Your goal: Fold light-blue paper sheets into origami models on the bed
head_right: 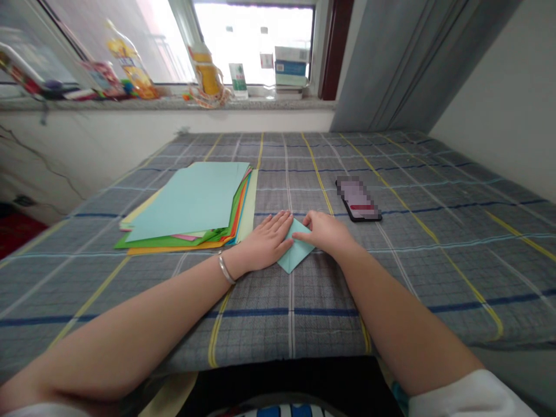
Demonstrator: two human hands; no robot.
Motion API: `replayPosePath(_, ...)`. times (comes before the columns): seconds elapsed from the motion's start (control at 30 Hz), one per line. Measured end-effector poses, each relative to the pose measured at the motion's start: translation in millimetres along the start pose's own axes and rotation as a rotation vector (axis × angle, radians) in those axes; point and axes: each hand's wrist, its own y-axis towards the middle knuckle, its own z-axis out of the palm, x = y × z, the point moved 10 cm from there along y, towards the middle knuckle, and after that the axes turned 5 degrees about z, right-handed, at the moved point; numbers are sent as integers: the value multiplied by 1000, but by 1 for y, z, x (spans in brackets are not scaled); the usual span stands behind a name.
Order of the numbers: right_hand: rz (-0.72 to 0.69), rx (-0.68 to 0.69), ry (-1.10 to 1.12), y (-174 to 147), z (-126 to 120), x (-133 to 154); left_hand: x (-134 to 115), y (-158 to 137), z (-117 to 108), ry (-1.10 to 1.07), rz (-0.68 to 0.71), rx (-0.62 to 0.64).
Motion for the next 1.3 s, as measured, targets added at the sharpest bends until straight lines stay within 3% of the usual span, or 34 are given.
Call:
replayPosePath(0.13,-11,8,-34,0,0,1,12,2,-2,0,-134,-53)
replayPosePath(0.43,-43,52,-64,2,1,2,26,9,-1,-74,-151,13)
replayPosePath(0.67,-15,30,-67,1,0,3,36,5,-14,-54,-217,-45)
replayPosePath(0.8,8,57,-84,2,-1,3,43,2,-16,-52,-231,0)
replayPosePath(1.3,166,178,-107,-6,-7,-44,76,-18,-23,-33,-317,123)
